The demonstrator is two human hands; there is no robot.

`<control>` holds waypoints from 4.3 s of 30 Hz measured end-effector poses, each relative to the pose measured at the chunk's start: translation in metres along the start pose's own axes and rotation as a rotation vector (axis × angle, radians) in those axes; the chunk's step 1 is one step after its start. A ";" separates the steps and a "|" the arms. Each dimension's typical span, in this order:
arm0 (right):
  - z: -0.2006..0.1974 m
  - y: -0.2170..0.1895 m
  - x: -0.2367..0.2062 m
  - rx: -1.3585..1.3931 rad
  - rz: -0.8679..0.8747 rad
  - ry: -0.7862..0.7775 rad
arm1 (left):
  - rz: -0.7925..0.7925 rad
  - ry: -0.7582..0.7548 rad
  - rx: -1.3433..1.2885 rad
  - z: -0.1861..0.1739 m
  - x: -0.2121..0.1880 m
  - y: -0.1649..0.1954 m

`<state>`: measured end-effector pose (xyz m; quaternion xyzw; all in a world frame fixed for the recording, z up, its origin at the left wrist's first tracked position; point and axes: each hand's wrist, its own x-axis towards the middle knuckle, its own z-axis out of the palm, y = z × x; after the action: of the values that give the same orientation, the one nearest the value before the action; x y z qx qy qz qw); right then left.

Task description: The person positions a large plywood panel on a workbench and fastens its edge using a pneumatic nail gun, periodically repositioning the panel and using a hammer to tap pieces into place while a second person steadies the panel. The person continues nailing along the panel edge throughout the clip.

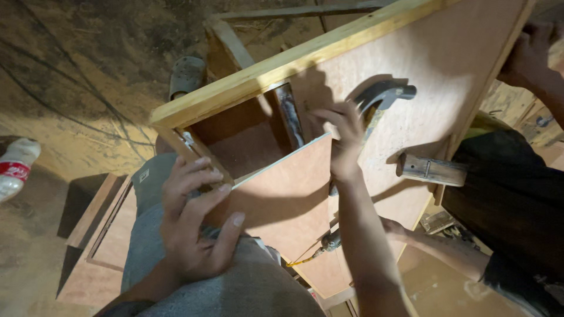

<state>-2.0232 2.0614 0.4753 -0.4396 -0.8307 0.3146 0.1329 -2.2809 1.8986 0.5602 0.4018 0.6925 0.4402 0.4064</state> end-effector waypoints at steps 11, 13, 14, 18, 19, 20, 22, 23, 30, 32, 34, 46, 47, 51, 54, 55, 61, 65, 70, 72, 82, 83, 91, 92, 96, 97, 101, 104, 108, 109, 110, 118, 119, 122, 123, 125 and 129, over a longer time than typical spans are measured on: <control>-0.114 0.169 -0.254 -0.561 0.807 0.610 | -0.063 -0.228 0.018 -0.005 0.017 0.026; -0.114 0.186 -0.265 -0.533 0.745 0.570 | -0.061 -0.311 0.080 -0.003 0.012 0.020; -0.115 0.188 -0.266 -0.349 0.881 0.731 | -0.043 -0.208 0.041 0.004 -0.004 0.022; -0.114 0.191 -0.255 0.305 1.221 1.204 | -0.004 -0.108 0.054 0.003 -0.040 0.000; -0.112 0.189 -0.261 0.415 1.279 1.294 | -0.009 -0.120 0.066 0.000 -0.047 -0.005; -0.113 0.184 -0.266 0.343 1.295 1.232 | -0.024 -0.144 0.063 -0.005 -0.050 -0.007; -0.111 0.176 -0.278 0.204 1.287 1.112 | -0.006 -0.166 0.065 -0.005 -0.051 -0.010; -0.111 0.169 -0.286 0.045 1.262 1.020 | 0.013 -0.169 0.083 -0.006 -0.052 -0.006; -0.080 0.066 -0.297 -0.283 0.838 0.511 | -0.138 0.051 -0.162 0.017 -0.042 0.008; -0.065 0.040 -0.264 -0.065 0.775 0.403 | -0.251 0.117 -0.238 0.020 -0.037 0.007; -0.041 0.038 -0.207 0.222 0.736 0.378 | -0.244 0.120 -0.215 0.016 -0.037 0.012; -0.040 0.024 -0.091 0.545 0.747 0.171 | -0.053 0.124 -0.145 -0.013 -0.009 0.032; -0.038 0.021 -0.086 0.496 0.596 0.065 | -0.072 0.124 -0.168 -0.017 -0.007 0.028; -0.021 0.013 -0.064 0.464 0.478 -0.230 | -0.137 0.076 -0.189 -0.032 -0.011 0.019; -0.014 0.012 -0.046 0.247 0.513 -0.267 | -0.071 0.084 -0.218 -0.033 -0.012 0.017; -0.016 0.012 -0.045 0.112 0.525 -0.298 | -0.090 0.089 -0.241 -0.031 -0.012 0.017; -0.025 0.019 -0.056 0.442 0.419 -0.213 | -0.124 0.070 -0.296 -0.027 -0.015 0.020; -0.012 0.023 -0.045 -0.162 0.193 -0.377 | -0.111 0.070 -0.298 -0.029 -0.012 0.020; -0.031 0.001 -0.039 0.384 0.199 -0.156 | -0.088 0.087 -0.249 -0.030 -0.009 0.019; -0.035 -0.001 -0.036 0.210 0.005 -0.263 | -0.118 0.080 -0.250 -0.028 -0.009 0.020; -0.034 0.005 -0.036 0.249 0.131 -0.227 | -0.075 0.093 -0.244 -0.026 -0.009 0.016; -0.035 0.008 -0.038 0.276 0.085 -0.197 | -0.063 0.101 -0.226 -0.025 -0.009 0.016; -0.015 0.029 -0.045 0.375 0.777 -0.257 | -0.051 0.125 -0.197 -0.020 -0.007 0.017; -0.024 0.027 -0.046 0.327 0.558 -0.275 | -0.076 0.123 -0.201 -0.020 -0.007 0.018; -0.037 0.023 -0.047 0.359 0.011 -0.190 | -0.063 0.134 -0.193 -0.020 -0.006 0.018; -0.035 0.022 -0.049 0.416 -0.005 -0.166 | -0.096 0.135 -0.204 -0.020 -0.006 0.019; -0.014 0.033 -0.040 0.121 0.523 -0.391 | -0.090 0.114 -0.217 -0.020 -0.006 0.018; -0.024 0.030 -0.038 0.334 0.462 -0.294 | -0.068 0.125 -0.212 -0.021 -0.007 0.012; -0.039 0.017 -0.038 0.290 0.067 -0.188 | -0.063 0.107 -0.240 -0.019 -0.008 0.011; -0.038 0.014 -0.040 0.258 0.035 -0.169 | -0.090 0.114 -0.242 -0.019 -0.008 0.012; -0.033 0.014 -0.039 0.164 0.139 -0.268 | -0.106 0.111 -0.249 -0.018 -0.008 0.013; -0.037 0.039 -0.048 0.317 0.294 -0.303 | -0.103 0.094 -0.254 -0.021 -0.010 0.009; -0.039 0.041 -0.054 0.334 0.241 -0.242 | -0.108 0.094 -0.237 -0.021 -0.011 0.009; -0.042 0.051 -0.067 0.210 0.162 -0.308 | -0.137 0.092 -0.236 -0.022 -0.012 0.011; -0.033 0.059 -0.065 0.073 0.143 -0.467 | -0.128 0.094 -0.235 -0.022 -0.011 0.011; -0.019 0.069 -0.062 0.021 0.162 -0.603 | -0.119 0.089 -0.222 -0.024 -0.008 0.011; -0.007 0.070 -0.063 0.373 0.326 -0.477 | -0.117 0.077 -0.213 -0.029 -0.003 0.006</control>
<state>-1.9375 2.0417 0.4393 -0.4487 -0.6854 0.5721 -0.0390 -2.3050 1.8900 0.5748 0.2980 0.6792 0.5019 0.4449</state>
